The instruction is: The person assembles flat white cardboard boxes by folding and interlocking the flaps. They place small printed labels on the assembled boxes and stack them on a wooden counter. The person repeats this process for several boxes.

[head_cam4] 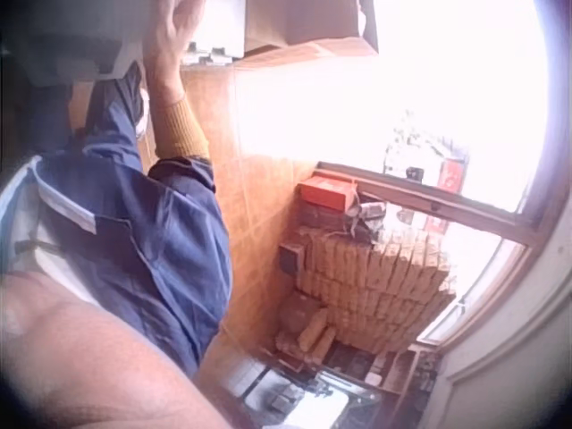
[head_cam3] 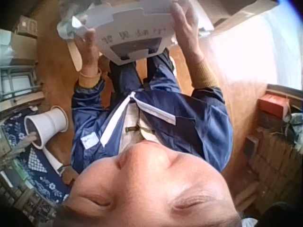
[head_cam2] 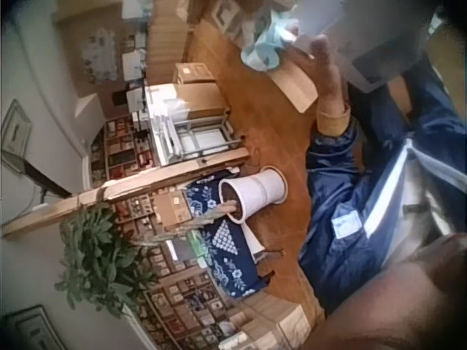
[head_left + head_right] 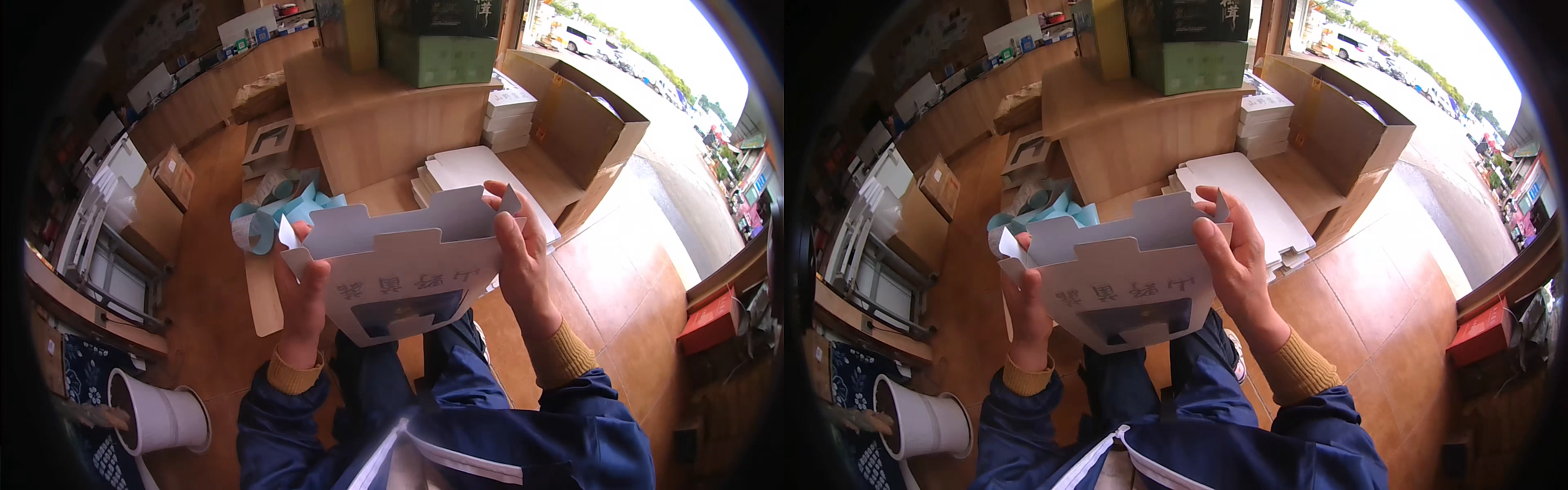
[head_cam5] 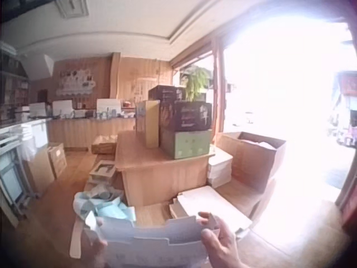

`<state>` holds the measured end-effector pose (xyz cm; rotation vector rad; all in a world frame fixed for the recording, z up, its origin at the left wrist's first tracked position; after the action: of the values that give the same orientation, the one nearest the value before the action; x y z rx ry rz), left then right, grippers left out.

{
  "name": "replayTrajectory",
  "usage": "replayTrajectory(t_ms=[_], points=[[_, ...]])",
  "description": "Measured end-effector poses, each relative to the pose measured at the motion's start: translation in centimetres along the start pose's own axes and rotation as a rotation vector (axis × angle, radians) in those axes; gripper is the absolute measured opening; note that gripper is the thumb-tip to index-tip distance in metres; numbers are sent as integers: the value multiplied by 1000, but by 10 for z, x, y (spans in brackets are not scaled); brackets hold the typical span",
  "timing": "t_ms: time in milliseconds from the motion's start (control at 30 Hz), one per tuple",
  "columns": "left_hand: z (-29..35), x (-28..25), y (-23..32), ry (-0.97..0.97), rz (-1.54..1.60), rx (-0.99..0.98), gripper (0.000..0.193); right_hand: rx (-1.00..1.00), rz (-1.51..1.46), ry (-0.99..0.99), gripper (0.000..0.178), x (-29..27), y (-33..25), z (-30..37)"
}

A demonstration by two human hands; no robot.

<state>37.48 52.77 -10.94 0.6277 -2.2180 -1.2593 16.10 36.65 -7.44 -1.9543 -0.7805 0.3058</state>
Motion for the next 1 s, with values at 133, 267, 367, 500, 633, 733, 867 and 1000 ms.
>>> replayTrajectory(t_ms=[133, 267, 367, 500, 633, 733, 867, 1000], points=[[10, 3, 13, 1, 50, -101, 58, 47, 33, 121, 50, 14, -16, -1], [13, 13, 41, -15, 221, -203, 46, -4, -35, 27, 52, 8, -36, -5], [22, 16, 45, -46, 316, -437, 38, 184, -33, 13, 53, 5, -31, 2], [25, 14, 32, -69, 344, -640, 30, 347, -29, 28, 56, 7, -14, 17], [23, 9, 30, -103, 404, -646, 27, 323, -78, -10, 56, 6, -11, 22], [24, 5, 34, -95, 413, -702, 26, 337, -80, -41, 56, 7, -13, 21], [23, 1, 35, -94, 413, -732, 27, 359, -58, -55, 59, 9, -15, 19], [27, -5, 32, -109, 415, -730, 31, 350, -69, -17, 63, 8, -12, 21]])
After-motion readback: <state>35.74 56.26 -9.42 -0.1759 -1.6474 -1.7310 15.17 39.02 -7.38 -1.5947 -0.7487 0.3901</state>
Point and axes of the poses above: each hand's wrist, its own z-axis away from the middle knuckle, its own x-axis out of the palm, y = z × x, the point moved 2 cm from there along -z, towards the middle knuckle, and after that the axes turned 5 degrees about -x, right-handed, at the moved point
